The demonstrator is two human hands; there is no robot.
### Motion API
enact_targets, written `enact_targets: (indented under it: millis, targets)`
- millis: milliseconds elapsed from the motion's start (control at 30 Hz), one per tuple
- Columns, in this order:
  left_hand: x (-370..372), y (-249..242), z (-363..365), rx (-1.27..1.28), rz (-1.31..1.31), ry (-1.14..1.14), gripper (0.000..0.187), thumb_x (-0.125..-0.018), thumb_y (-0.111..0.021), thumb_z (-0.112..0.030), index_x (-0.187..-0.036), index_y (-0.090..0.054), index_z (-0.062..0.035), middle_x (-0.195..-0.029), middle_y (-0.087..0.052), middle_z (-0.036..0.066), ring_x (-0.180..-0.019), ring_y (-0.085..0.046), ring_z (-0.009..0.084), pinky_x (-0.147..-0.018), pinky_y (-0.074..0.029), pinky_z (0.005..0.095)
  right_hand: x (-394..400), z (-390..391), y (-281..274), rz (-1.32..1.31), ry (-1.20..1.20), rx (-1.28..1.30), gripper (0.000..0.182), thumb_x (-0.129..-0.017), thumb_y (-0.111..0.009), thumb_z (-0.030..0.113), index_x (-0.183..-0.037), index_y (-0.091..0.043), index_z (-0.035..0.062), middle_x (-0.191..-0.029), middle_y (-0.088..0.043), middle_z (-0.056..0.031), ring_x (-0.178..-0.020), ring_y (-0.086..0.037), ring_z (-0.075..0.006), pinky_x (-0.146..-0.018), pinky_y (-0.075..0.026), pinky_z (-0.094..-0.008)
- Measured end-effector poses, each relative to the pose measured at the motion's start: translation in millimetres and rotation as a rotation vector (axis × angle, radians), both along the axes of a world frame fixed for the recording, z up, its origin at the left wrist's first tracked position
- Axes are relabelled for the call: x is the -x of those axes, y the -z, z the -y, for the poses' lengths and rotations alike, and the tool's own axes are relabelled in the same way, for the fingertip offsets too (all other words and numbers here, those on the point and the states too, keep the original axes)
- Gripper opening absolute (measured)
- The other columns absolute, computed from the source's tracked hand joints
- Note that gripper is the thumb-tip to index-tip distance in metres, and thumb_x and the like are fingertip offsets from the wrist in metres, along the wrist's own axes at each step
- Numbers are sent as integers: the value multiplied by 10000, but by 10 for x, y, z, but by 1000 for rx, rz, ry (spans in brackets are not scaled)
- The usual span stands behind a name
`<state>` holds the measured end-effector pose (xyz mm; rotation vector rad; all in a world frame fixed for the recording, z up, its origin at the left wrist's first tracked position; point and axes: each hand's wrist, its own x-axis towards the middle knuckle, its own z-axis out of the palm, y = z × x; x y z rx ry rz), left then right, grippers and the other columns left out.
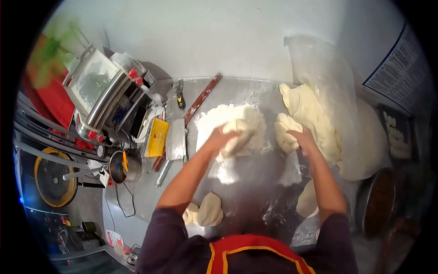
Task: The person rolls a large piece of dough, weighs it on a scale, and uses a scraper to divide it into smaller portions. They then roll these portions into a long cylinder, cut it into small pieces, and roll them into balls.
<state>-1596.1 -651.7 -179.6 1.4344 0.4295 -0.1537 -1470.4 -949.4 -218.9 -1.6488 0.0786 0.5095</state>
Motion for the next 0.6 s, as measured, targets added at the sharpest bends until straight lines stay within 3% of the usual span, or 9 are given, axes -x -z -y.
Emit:
enact_targets:
  millis: [67,167,233,333,367,400,433,467,600]
  targets:
    - [-517,-56,-241,-271,116,12,463,-772,-744,-208,-1180,-614,-33,-998,-684,108,-804,-656,192,-751,-525,303,-252,-258,-151,155,-20,52,476,-741,-730,146,-1171,-588,-1,-1002,-662,-110,-910,-631,-228,-780,-492,-328]
    - [-1144,-168,-415,-959,367,-13,474,-739,-743,-237,-1182,-622,-120,-1112,-657,109,-975,-640,269,-834,-500,353,-691,-671,-248,382,-21,213,514,-748,-696,124,-1220,-549,-19,-1081,-645,-156,-1023,-609,-291,-871,-469,-362]
    - [-1454,-186,-475,-1082,419,9,466,-739,-739,-253,-1177,-629,-137,-1192,-622,95,-1050,-602,301,-878,-482,375,-942,-943,-222,497,-4,307,547,-759,-668,110,-1267,-511,-20,-1179,-609,-193,-1131,-565,-330,-952,-436,-383]
    - [-1880,212,-718,-1259,358,163,585,-758,-728,-295,-1298,-540,-172,-1404,-462,101,-1243,-468,344,-986,-430,417,-1212,-1262,85,852,-35,352,616,-803,-641,104,-1377,-429,36,-1302,-534,-176,-1217,-505,-275,-993,-417,-353]
    - [-1955,379,-773,-1333,290,235,624,-763,-725,-298,-1335,-505,-180,-1437,-424,102,-1283,-427,351,-1012,-411,425,-1269,-1327,217,838,-108,248,638,-824,-599,91,-1417,-371,27,-1412,-426,-204,-1342,-376,-301,-1092,-319,-359]
    - [-1992,558,-828,-1402,216,312,663,-768,-721,-301,-1371,-470,-188,-1470,-386,104,-1323,-386,358,-1039,-392,433,-1302,-1334,351,856,-184,324,635,-823,-594,88,-1414,-372,19,-1415,-425,-205,-1345,-374,-303,-1100,-309,-357]
    - [-1922,620,-868,-1245,93,402,765,-781,-714,-315,-1446,-363,-177,-1528,-280,133,-1386,-297,349,-1092,-331,446,-1272,-1310,479,863,-263,398,631,-823,-588,84,-1412,-373,10,-1418,-424,-205,-1348,-371,-305,-1108,-299,-354]
    - [-1867,749,-881,-1268,257,367,749,-806,-691,-323,-1445,-363,-112,-1525,-271,173,-1391,-284,353,-1100,-320,431,-1193,-1270,600,860,-343,470,628,-822,-582,81,-1409,-374,1,-1421,-423,-206,-1351,-369,-307,-1116,-289,-352]
    - [-1148,540,-870,-914,315,203,635,-867,-658,-325,-1374,-428,-20,-1435,-398,215,-1274,-457,332,-1038,-389,364,-591,-1059,249,658,-135,348,554,-910,-530,167,-1408,-373,-17,-1446,-392,-221,-1365,-350,-328,-1133,-251,-362]
